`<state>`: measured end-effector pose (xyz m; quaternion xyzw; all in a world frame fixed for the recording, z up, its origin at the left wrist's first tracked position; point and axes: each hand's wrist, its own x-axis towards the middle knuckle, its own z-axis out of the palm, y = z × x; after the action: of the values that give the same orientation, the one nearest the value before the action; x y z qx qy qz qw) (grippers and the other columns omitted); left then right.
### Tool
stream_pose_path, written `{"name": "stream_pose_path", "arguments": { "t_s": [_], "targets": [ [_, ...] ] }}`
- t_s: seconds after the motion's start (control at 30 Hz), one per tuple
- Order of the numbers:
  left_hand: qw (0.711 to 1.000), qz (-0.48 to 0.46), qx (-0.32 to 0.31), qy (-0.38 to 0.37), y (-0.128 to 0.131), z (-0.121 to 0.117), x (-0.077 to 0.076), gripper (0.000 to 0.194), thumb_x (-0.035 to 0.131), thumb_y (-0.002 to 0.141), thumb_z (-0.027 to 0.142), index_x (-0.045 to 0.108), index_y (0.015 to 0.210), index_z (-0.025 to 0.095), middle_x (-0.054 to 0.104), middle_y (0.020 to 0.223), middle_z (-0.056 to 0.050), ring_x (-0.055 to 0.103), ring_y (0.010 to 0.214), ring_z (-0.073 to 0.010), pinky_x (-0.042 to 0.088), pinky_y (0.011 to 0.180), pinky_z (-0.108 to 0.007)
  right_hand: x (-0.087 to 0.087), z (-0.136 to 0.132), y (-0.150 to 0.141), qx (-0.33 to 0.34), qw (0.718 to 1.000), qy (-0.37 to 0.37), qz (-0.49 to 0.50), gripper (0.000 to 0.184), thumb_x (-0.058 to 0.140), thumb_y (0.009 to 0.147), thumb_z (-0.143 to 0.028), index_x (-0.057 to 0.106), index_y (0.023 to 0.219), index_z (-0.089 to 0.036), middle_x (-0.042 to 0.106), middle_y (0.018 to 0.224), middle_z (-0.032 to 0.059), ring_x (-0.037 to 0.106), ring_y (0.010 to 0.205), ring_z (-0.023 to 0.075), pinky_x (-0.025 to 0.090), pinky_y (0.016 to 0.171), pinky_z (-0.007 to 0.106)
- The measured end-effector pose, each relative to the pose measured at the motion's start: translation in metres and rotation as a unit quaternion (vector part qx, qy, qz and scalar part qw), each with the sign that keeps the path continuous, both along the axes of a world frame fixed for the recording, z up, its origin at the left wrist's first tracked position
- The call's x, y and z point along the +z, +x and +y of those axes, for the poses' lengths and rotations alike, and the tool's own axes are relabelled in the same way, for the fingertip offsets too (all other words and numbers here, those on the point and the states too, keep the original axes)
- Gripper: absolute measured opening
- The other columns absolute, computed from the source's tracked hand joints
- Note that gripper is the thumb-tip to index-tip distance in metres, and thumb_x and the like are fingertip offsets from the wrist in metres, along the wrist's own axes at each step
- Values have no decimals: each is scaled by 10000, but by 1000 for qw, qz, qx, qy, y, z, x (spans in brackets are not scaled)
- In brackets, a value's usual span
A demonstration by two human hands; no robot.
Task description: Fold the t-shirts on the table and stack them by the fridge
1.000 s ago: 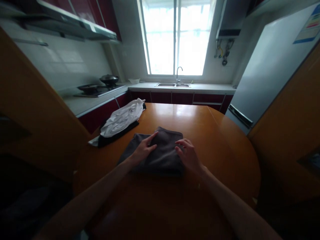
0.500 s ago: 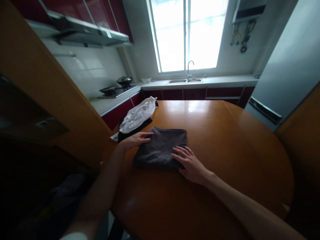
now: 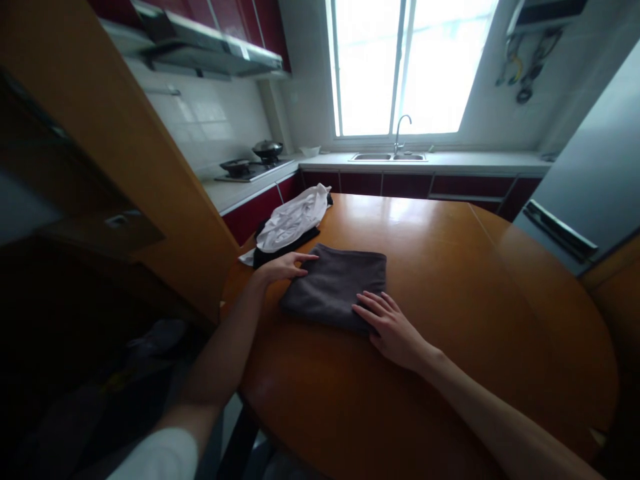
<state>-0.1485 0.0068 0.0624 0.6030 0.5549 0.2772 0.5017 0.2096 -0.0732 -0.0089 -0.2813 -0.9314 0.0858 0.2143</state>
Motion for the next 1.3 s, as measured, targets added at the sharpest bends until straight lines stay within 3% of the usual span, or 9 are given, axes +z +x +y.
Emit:
{"name": "stream_pose_path", "arguments": {
  "t_s": [0.17, 0.3, 0.5, 0.63, 0.73, 0.83, 0.97, 1.13, 1.3],
  "targets": [
    [998, 4, -10, 61, -1, -1, 1, 732, 817, 633, 129, 669, 1345, 213, 671, 1329, -96, 702, 969, -235, 567, 738, -260, 2, -1, 0, 9, 1000, 4, -14, 812, 521, 773, -54, 432, 1548, -280, 419, 1599, 72, 315, 1505, 274, 222, 1237, 562],
    [997, -6, -8, 71, 0, 7, -9, 762, 857, 632, 172, 653, 1365, 214, 703, 1259, -95, 692, 966, -227, 565, 778, -269, 4, -2, 0, 12, 1000, 3, -20, 793, 520, 795, -61, 430, 1548, -290, 422, 1598, 69, 320, 1504, 271, 224, 1236, 563],
    [984, 9, 148, 103, 18, 32, -38, 629, 758, 807, 296, 612, 1391, 117, 739, 971, -103, 685, 811, -191, 565, 764, -302, 2, -1, 0, 8, 1000, -2, -23, 789, 528, 812, -67, 409, 1560, -287, 449, 1580, 71, 345, 1490, 270, 240, 1233, 557],
    [974, 26, 129, 186, 19, 35, -41, 650, 723, 802, 229, 580, 1433, 164, 705, 1158, -109, 677, 942, -220, 550, 898, -348, 2, -1, 1, 11, 1000, -4, -17, 788, 538, 816, -71, 410, 1559, -298, 461, 1572, 71, 357, 1484, 273, 250, 1231, 556],
    [963, 130, 129, 197, 18, 31, -39, 698, 729, 781, 203, 555, 1457, 194, 623, 1309, -126, 617, 1150, -291, 456, 1071, -434, 3, -2, 0, 11, 1000, -3, -21, 791, 537, 814, -65, 409, 1559, -299, 465, 1569, 73, 365, 1480, 277, 253, 1230, 561],
    [922, 273, 171, 215, 26, 26, -35, 654, 711, 796, 197, 572, 1434, 187, 472, 1483, -163, 449, 1365, -377, 319, 1175, -506, 4, -4, -1, 9, 1000, 3, -30, 780, 500, 836, -53, 383, 1571, -286, 433, 1589, 79, 348, 1491, 264, 244, 1234, 560],
    [885, 314, 59, 338, 43, 22, -31, 499, 494, 985, 267, 522, 1480, 212, 362, 1611, -110, 275, 1503, -308, 176, 1242, -478, 5, -6, -2, 22, 998, 16, -52, 754, 408, 890, -42, 293, 1607, -242, 273, 1663, 94, 230, 1539, 249, 184, 1247, 572],
    [897, 374, -52, 228, 45, 24, -41, 561, 476, 1009, 464, 454, 1530, 257, 197, 1688, -101, 42, 1559, -379, 16, 1179, -692, 8, -10, -3, 44, 996, -2, -75, 758, 393, 889, -46, 252, 1619, -198, 271, 1660, 97, 187, 1549, 232, 139, 1262, 551],
    [908, 346, -36, 233, 32, 33, -54, 579, 425, 1015, 537, 445, 1537, 289, 162, 1698, -74, 20, 1561, -376, 31, 1193, -662, 10, -4, 0, 14, 998, -56, -5, 606, 463, 986, -253, 358, 1582, -211, 346, 1628, 113, 248, 1534, 251, 174, 1252, 557]
  ]
}}
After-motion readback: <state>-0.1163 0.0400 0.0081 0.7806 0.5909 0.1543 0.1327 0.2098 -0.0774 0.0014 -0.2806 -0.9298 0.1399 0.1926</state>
